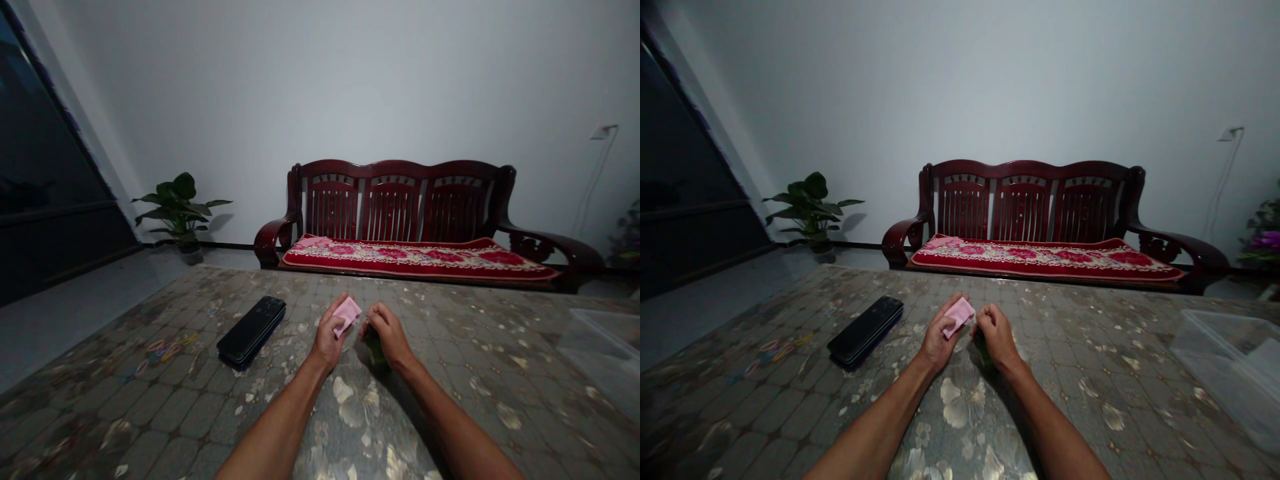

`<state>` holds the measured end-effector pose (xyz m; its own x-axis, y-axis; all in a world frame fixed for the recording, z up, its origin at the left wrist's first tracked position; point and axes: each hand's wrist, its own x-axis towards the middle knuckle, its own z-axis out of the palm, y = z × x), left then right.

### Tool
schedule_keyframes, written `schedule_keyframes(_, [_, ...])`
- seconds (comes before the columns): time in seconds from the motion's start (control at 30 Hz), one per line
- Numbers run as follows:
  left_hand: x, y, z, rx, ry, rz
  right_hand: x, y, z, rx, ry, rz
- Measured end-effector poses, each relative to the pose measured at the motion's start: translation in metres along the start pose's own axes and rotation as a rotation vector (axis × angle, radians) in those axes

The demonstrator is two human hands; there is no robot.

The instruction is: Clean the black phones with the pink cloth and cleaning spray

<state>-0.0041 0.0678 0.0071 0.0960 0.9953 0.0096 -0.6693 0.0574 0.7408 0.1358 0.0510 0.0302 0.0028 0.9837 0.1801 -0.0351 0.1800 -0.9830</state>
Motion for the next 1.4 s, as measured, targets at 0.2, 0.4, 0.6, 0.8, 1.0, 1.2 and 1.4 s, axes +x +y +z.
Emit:
schedule_keyframes(0.2, [0.000, -0.002, 0.001, -0.008, 0.001, 0.001, -0.001, 0.000, 0.000, -0.014, -0.005, -0.015])
schedule_keyframes(0.4, [0.000, -0.003, 0.001, -0.014, 0.000, 0.001, -0.001, 0.003, 0.000, -0.014, -0.013, -0.021])
schedule_keyframes(0.6, [0.000, -0.003, 0.000, -0.010, 0.002, -0.011, 0.001, 0.002, -0.001, 0.068, -0.007, 0.004])
schedule_keyframes(0.8, [-0.002, -0.002, 0.002, 0.013, 0.000, -0.011, 0.000, -0.007, 0.000, 0.086, 0.017, -0.011])
schedule_keyframes(1.0, [-0.003, -0.001, 0.003, 0.013, 0.001, -0.010, -0.002, -0.008, -0.001, 0.064, 0.001, 0.011])
schedule_keyframes(1.2, [0.000, -0.003, 0.000, 0.008, -0.002, 0.002, -0.001, -0.005, -0.003, 0.081, -0.004, 0.001])
schedule_keyframes(1.4, [0.001, -0.003, -0.001, 0.008, 0.022, -0.001, 0.001, -0.004, -0.007, 0.081, 0.021, -0.021])
